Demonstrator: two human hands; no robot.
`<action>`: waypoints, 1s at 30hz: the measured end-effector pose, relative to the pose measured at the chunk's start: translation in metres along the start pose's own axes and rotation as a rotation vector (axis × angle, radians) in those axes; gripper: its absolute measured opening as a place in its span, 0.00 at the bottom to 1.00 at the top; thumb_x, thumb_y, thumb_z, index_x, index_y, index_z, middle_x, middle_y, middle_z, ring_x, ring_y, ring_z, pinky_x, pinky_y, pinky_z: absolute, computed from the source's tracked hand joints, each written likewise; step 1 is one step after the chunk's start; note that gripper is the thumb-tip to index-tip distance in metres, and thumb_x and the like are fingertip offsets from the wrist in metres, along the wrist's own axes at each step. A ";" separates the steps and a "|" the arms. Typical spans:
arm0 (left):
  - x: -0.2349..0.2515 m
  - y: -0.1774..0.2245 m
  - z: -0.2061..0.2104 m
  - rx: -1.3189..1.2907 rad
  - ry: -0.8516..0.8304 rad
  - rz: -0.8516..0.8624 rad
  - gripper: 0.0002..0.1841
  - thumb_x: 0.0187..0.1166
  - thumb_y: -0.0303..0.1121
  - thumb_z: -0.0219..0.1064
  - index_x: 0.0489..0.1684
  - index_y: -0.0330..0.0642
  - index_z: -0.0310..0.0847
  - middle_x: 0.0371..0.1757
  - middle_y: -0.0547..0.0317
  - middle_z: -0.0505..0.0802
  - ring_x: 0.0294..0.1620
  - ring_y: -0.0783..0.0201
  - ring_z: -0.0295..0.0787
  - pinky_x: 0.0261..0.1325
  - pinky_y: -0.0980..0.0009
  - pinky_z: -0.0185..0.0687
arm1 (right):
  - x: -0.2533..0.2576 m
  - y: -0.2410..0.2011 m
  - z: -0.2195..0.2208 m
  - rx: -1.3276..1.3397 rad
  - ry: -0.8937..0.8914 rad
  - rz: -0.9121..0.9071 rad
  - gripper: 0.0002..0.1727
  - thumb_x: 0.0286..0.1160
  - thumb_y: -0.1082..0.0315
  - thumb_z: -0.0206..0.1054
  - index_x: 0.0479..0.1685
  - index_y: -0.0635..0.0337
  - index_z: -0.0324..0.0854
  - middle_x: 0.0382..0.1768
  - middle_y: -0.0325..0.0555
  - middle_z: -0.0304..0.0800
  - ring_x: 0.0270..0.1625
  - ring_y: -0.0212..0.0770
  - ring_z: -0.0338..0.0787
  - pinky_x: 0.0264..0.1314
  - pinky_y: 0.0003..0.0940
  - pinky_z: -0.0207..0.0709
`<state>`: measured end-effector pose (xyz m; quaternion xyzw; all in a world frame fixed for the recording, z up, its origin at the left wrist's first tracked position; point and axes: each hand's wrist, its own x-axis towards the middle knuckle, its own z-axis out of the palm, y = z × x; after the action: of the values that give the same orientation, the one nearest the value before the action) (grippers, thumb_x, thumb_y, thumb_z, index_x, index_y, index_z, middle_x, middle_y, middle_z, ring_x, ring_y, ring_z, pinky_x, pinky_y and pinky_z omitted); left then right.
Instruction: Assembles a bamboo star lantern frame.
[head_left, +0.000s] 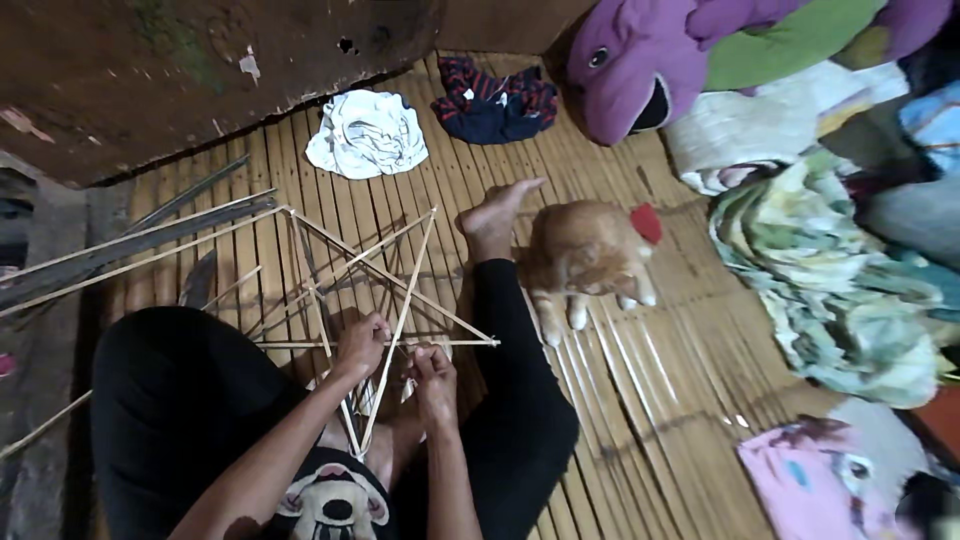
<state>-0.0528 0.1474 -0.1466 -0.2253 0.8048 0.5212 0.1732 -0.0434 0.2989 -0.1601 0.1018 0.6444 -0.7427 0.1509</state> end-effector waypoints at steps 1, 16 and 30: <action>0.000 -0.002 -0.001 -0.029 0.014 0.032 0.12 0.89 0.29 0.57 0.59 0.34 0.83 0.54 0.46 0.92 0.54 0.56 0.91 0.64 0.58 0.84 | 0.000 0.000 -0.002 0.009 -0.017 -0.012 0.13 0.86 0.78 0.52 0.31 0.63 0.75 0.26 0.39 0.86 0.22 0.29 0.83 0.31 0.25 0.83; -0.001 -0.009 -0.007 -0.117 -0.105 0.274 0.11 0.78 0.20 0.63 0.52 0.29 0.89 0.59 0.43 0.91 0.64 0.58 0.85 0.72 0.62 0.75 | 0.009 -0.036 -0.001 -0.350 -0.353 -0.200 0.09 0.80 0.75 0.59 0.37 0.71 0.83 0.43 0.44 0.88 0.37 0.25 0.86 0.43 0.23 0.84; -0.011 -0.013 0.002 0.139 0.036 0.651 0.09 0.76 0.23 0.65 0.38 0.28 0.92 0.55 0.37 0.92 0.63 0.42 0.86 0.71 0.52 0.78 | 0.051 -0.070 0.012 -0.509 -0.375 -0.078 0.09 0.84 0.74 0.60 0.35 0.68 0.79 0.23 0.37 0.78 0.23 0.26 0.79 0.33 0.23 0.80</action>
<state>-0.0361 0.1466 -0.1517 0.0466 0.8711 0.4890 -0.0019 -0.1157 0.2911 -0.1114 -0.1028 0.7739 -0.5686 0.2590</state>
